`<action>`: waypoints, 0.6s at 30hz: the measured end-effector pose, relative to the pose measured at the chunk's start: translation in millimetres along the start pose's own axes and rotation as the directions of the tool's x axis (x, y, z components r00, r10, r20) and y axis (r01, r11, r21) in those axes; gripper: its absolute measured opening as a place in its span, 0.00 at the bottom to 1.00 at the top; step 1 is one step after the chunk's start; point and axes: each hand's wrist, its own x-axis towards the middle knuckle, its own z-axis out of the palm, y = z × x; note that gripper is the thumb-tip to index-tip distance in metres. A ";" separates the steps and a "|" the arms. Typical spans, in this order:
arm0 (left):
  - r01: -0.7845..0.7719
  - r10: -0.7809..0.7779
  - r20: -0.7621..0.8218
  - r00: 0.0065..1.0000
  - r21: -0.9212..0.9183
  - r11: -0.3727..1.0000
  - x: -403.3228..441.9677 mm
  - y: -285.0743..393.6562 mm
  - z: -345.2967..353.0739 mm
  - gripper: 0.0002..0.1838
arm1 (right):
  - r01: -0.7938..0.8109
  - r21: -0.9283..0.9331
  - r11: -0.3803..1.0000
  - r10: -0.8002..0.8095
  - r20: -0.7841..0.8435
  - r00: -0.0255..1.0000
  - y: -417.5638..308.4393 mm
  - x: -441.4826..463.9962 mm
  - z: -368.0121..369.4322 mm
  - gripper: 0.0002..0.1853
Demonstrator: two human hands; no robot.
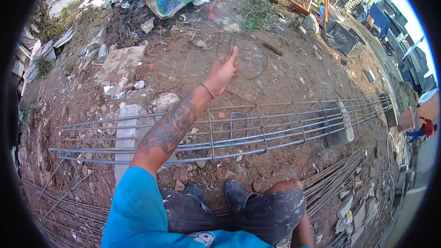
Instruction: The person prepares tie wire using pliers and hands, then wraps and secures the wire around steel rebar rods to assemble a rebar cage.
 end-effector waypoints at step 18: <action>-0.134 0.063 0.159 0.985 0.488 0.862 -96.9 63.9 27.9 0.16 | 0.857 -0.227 0.463 -0.820 -0.477 0.316 -411.7 8.2 -204.6 0.19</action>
